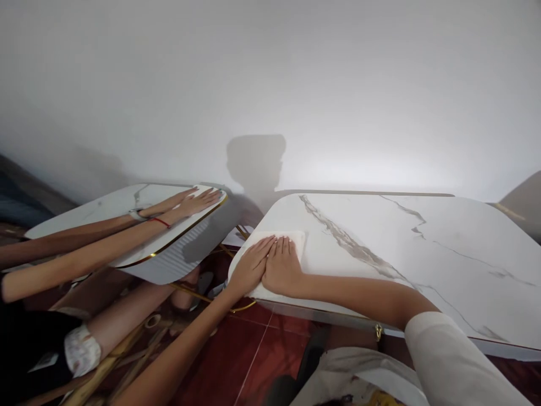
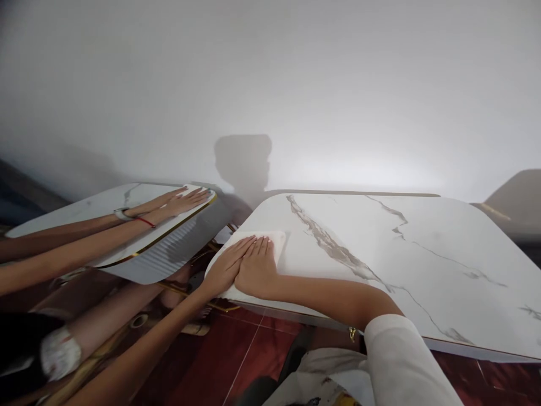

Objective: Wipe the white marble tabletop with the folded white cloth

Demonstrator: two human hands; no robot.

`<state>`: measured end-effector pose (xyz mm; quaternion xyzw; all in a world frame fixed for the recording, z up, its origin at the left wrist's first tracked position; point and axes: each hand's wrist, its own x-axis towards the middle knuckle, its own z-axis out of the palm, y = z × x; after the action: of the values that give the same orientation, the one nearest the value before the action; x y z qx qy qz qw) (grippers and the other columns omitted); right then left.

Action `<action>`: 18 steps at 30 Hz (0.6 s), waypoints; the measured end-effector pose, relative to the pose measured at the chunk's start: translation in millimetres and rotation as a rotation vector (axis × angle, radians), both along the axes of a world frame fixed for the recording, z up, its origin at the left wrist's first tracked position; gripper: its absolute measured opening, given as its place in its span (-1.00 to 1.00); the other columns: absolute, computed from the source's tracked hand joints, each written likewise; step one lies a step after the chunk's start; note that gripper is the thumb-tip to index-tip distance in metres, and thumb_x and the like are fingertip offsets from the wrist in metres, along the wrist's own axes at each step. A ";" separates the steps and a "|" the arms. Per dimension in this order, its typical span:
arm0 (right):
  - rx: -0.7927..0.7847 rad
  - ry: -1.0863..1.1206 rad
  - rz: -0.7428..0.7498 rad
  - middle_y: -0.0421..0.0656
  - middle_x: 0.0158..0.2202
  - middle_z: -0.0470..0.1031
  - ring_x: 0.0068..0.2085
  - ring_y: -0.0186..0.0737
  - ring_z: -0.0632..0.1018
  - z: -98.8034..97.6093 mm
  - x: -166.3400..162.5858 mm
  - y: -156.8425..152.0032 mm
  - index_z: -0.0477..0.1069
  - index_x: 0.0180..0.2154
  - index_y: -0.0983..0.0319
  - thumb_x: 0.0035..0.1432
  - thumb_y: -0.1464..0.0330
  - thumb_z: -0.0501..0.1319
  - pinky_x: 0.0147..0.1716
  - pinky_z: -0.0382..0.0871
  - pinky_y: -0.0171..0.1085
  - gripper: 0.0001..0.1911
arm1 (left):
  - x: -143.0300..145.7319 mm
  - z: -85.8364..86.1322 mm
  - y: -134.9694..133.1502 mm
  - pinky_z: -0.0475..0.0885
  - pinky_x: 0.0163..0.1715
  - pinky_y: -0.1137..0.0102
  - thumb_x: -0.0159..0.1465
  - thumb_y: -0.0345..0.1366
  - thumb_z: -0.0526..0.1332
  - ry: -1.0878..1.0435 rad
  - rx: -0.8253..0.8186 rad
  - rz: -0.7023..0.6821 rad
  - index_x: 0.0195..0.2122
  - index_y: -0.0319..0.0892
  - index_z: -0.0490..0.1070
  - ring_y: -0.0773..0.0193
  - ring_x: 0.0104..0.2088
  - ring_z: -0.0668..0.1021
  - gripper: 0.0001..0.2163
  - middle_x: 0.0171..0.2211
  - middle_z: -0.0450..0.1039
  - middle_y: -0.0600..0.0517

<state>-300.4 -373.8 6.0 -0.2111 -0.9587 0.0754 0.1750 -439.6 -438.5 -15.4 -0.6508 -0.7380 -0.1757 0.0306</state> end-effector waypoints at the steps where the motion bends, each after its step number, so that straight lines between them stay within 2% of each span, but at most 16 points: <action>1: 0.001 -0.001 0.012 0.42 0.24 0.10 0.28 0.27 0.16 0.1 9.6 -1.1 0.06 0.22 0.72 0.18 0.30 0.09 0.23 0.00 0.09 -0.27 | 10.3 -1.0 -2.2 0.12 0.28 0.13 0.33 -0.27 -0.17 0.005 -0.008 0.019 0.25 -0.18 0.18 0.19 0.27 0.24 -0.51 0.27 0.20 -0.06; 5: -0.005 -0.019 0.049 0.39 0.25 0.10 0.28 0.24 0.15 -0.5 49.6 3.6 0.06 0.22 0.72 0.17 0.34 0.08 0.24 -0.02 0.07 -0.29 | 54.0 -4.1 0.7 0.11 0.28 0.14 0.32 -0.30 -0.14 0.003 -0.006 0.081 0.27 -0.18 0.16 0.20 0.28 0.22 -0.51 0.28 0.17 -0.05; 9: 0.005 -0.026 0.018 0.35 0.25 0.13 0.27 0.22 0.17 -1.8 68.2 24.6 0.09 0.22 0.69 0.15 0.35 0.07 0.24 -0.01 0.06 -0.30 | 77.9 -1.2 25.1 0.13 0.27 0.14 0.31 -0.32 -0.11 -0.030 0.013 0.070 0.25 -0.17 0.20 0.18 0.28 0.23 -0.53 0.27 0.20 -0.03; 13: 0.063 -0.019 -0.043 0.34 0.22 0.20 0.25 0.19 0.23 -2.7 54.3 63.0 0.13 0.21 0.67 0.16 0.37 0.05 0.21 0.04 0.04 -0.34 | 70.5 8.9 69.4 0.14 0.27 0.15 0.32 -0.31 -0.09 -0.087 0.048 0.044 0.21 -0.16 0.25 0.18 0.25 0.27 -0.55 0.24 0.25 -0.02; 18: 0.091 -0.007 -0.073 0.28 0.21 0.25 0.22 0.15 0.25 -4.5 17.0 123.7 0.16 0.20 0.66 0.21 0.39 0.00 0.20 0.04 0.00 -0.40 | 38.3 18.7 130.8 0.15 0.26 0.22 0.32 -0.29 -0.08 -0.151 0.078 0.030 0.17 -0.19 0.30 0.18 0.23 0.30 -0.57 0.23 0.27 -0.02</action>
<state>-283.4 -250.0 1.5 -0.2379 -0.9534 0.0245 0.1837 -401.3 -307.7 3.3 -0.6227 -0.7405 -0.2526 0.0030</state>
